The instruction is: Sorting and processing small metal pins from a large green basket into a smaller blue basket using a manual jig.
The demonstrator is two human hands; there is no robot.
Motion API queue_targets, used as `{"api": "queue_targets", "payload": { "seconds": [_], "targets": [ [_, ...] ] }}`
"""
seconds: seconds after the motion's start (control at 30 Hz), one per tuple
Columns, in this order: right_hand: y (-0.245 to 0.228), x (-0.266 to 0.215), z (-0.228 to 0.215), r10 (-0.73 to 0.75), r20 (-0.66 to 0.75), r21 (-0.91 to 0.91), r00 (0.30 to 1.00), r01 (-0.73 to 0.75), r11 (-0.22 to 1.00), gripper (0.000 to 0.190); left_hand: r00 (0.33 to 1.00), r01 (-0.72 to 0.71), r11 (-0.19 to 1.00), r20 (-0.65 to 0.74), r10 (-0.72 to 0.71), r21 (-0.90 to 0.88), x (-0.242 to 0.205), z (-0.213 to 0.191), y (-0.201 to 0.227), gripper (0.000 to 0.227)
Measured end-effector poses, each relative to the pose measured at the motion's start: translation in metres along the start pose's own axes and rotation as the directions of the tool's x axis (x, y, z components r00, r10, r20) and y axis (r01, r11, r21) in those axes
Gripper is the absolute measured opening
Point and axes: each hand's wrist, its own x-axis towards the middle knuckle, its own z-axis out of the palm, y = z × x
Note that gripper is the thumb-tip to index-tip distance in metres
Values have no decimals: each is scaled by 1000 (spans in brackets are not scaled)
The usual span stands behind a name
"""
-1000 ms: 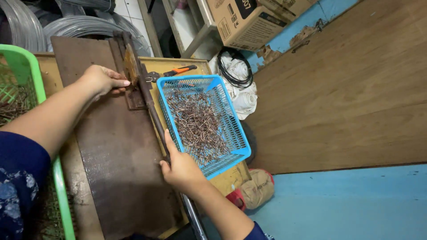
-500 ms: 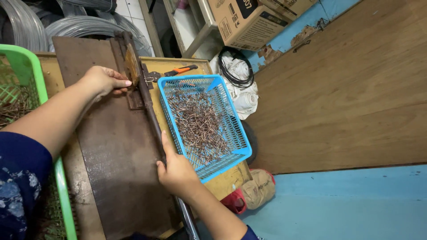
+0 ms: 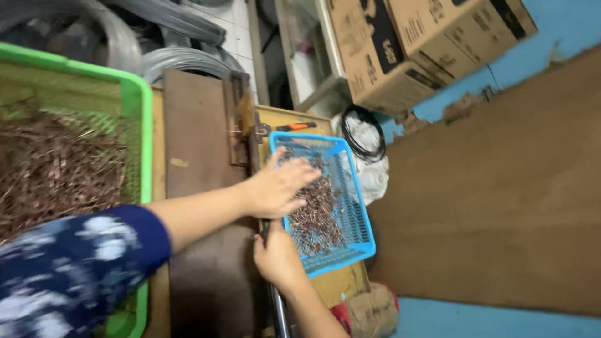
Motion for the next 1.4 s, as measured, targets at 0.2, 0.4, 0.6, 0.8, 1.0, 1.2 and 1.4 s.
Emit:
{"api": "queue_targets", "payload": {
  "seconds": [0.2,0.4,0.6,0.8,1.0,1.2,1.4],
  "targets": [
    [-15,0,-10,46,34,29,998,-47,998,48,953,107,982,265,-146,155,-8,42,-12,87],
    [-7,0,-13,165,184,24,969,-173,985,61,940,153,971,276,-200,184,-5,37,-7,83],
    [-20,4,-16,192,191,92,963,-213,973,52,895,197,962,367,-254,187,0,33,-5,83],
    [24,12,19,127,60,-75,990,-123,990,54,884,189,963,394,-253,195,-1,44,-2,84],
    [31,13,34,104,44,-8,994,-103,995,51,844,210,956,456,-282,204,-6,42,-1,84],
    [39,15,42,88,4,-32,996,-88,996,46,909,207,958,323,-263,198,-14,53,-4,82],
    [54,17,55,59,-25,-72,998,-61,996,44,915,213,962,311,-258,171,-19,62,-7,80]
  ]
}}
